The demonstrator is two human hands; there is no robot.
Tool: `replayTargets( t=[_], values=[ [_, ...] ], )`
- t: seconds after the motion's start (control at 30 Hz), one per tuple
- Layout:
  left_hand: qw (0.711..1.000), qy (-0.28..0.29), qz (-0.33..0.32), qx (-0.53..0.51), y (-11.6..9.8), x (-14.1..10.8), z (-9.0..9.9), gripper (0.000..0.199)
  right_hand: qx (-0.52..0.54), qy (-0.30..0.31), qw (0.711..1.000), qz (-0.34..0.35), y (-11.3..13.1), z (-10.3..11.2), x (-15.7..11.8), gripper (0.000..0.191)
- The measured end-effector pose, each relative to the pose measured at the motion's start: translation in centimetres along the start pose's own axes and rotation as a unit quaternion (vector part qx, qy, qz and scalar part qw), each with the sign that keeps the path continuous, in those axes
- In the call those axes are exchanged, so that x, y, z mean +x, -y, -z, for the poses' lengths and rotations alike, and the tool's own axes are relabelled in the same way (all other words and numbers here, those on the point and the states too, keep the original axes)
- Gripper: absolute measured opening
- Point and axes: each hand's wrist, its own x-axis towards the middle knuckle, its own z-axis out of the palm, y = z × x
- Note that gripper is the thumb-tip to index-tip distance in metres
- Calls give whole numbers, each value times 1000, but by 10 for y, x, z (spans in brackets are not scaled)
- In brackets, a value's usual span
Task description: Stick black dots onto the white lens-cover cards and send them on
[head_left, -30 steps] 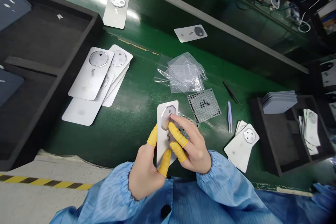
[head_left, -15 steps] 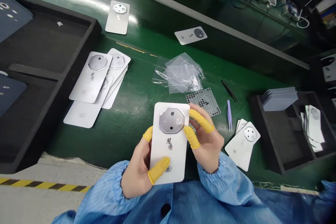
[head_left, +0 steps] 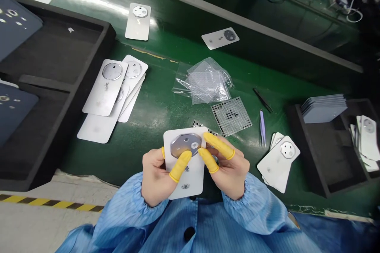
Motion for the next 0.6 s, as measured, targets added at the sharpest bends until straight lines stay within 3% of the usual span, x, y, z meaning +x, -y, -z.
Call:
replayTargets(
  t=[0.2, 0.37, 0.6],
  values=[
    [997, 40, 59, 0, 0, 1, 4, 5, -12, -16, 1000, 4, -1, -1, 2, 45],
    [996, 81, 21, 10, -4, 3, 9, 7, -6, -5, 1000, 16, 4, 0, 3, 47],
    [997, 77, 5, -8, -6, 0, 7, 15, -30, -2, 999, 41, 2, -1, 0, 50]
  ],
)
